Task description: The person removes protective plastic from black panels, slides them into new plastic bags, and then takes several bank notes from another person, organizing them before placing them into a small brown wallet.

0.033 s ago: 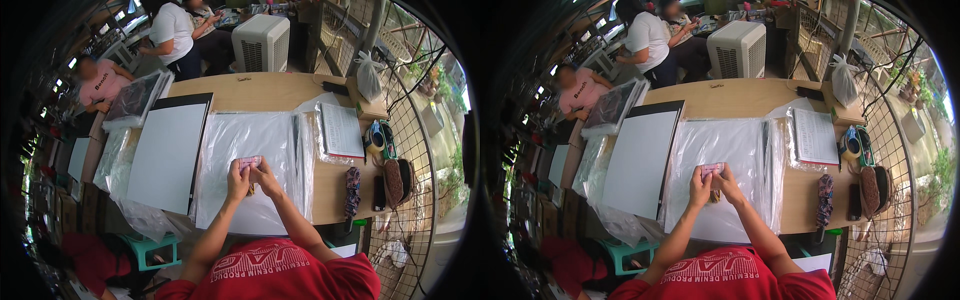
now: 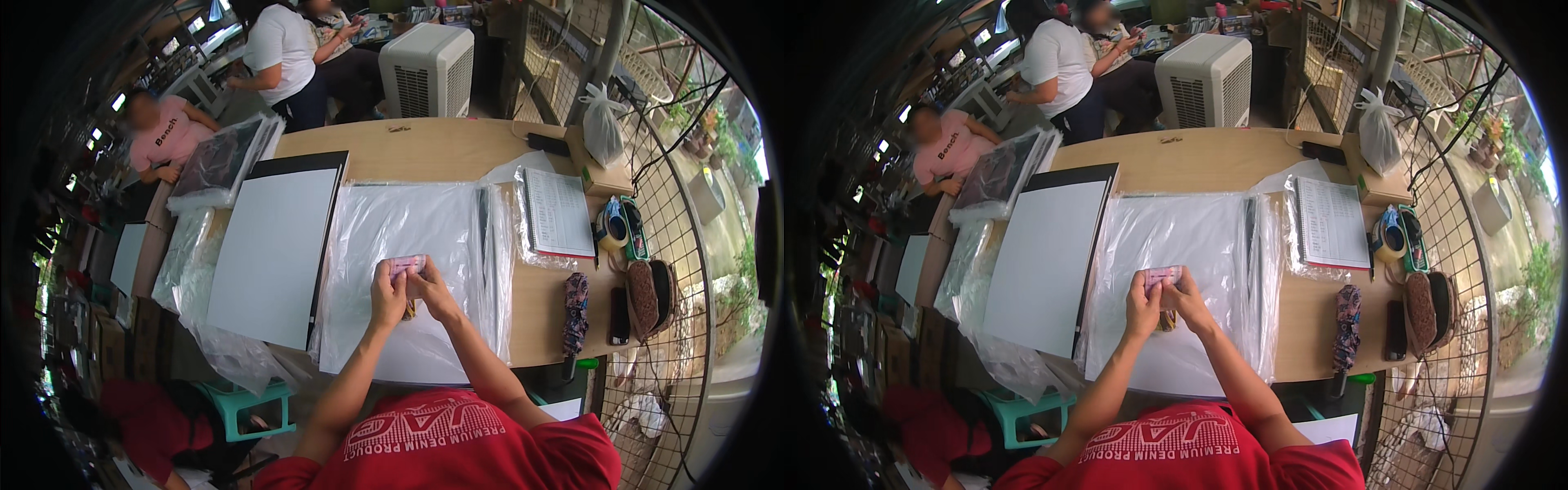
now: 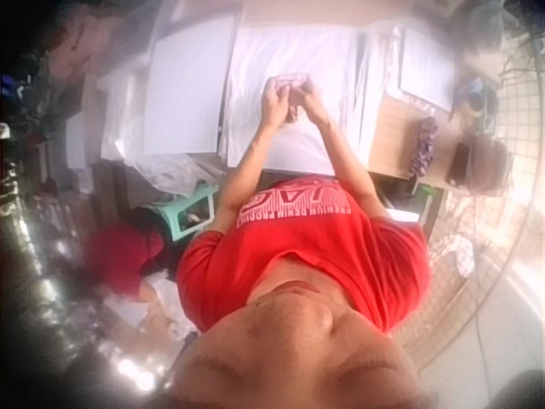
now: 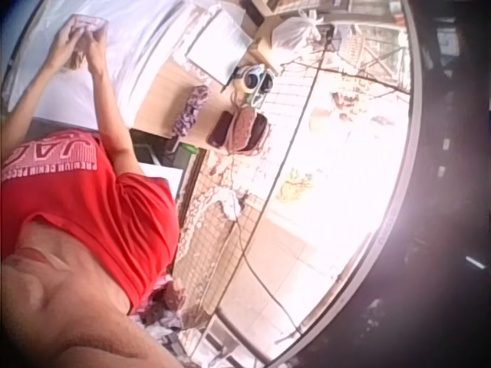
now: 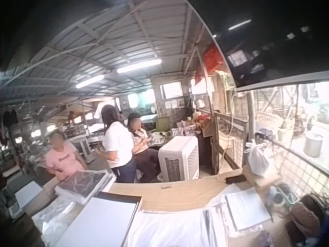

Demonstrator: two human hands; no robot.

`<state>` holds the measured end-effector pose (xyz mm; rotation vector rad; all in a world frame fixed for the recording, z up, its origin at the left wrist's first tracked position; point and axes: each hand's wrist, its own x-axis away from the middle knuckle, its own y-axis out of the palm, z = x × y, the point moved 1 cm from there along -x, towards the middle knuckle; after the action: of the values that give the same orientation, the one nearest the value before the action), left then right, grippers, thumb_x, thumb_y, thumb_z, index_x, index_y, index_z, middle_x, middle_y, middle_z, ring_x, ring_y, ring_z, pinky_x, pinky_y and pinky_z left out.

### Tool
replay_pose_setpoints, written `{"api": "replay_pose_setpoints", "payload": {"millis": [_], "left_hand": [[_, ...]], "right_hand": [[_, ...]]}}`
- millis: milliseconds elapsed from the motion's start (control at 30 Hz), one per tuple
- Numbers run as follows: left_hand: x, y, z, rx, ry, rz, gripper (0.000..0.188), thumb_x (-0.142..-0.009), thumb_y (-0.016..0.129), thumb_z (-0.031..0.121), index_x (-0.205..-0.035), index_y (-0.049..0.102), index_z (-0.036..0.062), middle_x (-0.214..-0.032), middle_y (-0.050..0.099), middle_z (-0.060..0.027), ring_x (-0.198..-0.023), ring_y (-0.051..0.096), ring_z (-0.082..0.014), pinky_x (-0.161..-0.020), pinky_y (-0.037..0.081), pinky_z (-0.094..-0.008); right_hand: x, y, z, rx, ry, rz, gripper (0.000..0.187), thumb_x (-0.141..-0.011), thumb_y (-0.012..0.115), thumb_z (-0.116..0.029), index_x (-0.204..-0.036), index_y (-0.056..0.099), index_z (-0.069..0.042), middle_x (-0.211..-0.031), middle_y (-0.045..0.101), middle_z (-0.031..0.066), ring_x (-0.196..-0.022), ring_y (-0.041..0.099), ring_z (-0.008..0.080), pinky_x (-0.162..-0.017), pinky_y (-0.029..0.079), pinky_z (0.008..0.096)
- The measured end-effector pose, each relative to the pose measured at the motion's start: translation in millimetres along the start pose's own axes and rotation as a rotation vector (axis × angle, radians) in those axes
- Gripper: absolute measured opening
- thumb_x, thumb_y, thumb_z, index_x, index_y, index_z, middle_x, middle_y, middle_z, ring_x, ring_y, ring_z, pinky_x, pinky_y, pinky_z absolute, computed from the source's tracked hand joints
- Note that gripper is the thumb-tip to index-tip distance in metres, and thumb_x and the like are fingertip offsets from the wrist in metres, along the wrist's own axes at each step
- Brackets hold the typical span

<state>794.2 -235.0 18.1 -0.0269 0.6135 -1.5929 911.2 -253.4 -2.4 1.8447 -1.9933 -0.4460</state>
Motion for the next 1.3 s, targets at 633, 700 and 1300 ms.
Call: {"api": "replay_pose_setpoints", "payload": {"millis": [633,700,1300], "left_hand": [[55,-6,270,1.275,0.226,-1.363,0.022,-0.083,0.066,0.009,-0.105,0.062,0.0084,-0.101,0.056,-0.0038,-0.095,0.055,-0.0153,-0.080,0.048,-0.0310],[63,17,274,1.221,0.296,-1.343,0.026,-0.079,0.069,0.007,-0.103,0.060,0.0057,-0.106,0.054,-0.0084,-0.101,0.054,-0.0206,-0.083,0.046,-0.0323],[25,-10,-20,-0.217,-0.175,0.076,0.036,-0.071,0.059,-0.009,-0.104,0.051,0.0029,-0.114,0.045,-0.0198,-0.105,0.052,-0.0375,-0.083,0.051,-0.0421]], "right_hand": [[-9,-98,48,0.100,0.071,0.328,0.015,-0.093,0.061,-0.020,-0.104,0.059,-0.009,-0.077,0.062,0.0005,-0.062,0.059,0.0108,-0.047,0.045,0.0256],[-12,-104,51,0.073,0.086,0.331,0.014,-0.094,0.060,-0.019,-0.104,0.058,-0.009,-0.078,0.062,0.0007,-0.062,0.059,0.0110,-0.047,0.045,0.0259],[-14,-104,48,0.085,0.069,0.336,0.017,-0.094,0.058,-0.016,-0.104,0.056,-0.001,-0.083,0.063,0.0070,-0.062,0.060,0.0134,-0.047,0.051,0.0275]]}}
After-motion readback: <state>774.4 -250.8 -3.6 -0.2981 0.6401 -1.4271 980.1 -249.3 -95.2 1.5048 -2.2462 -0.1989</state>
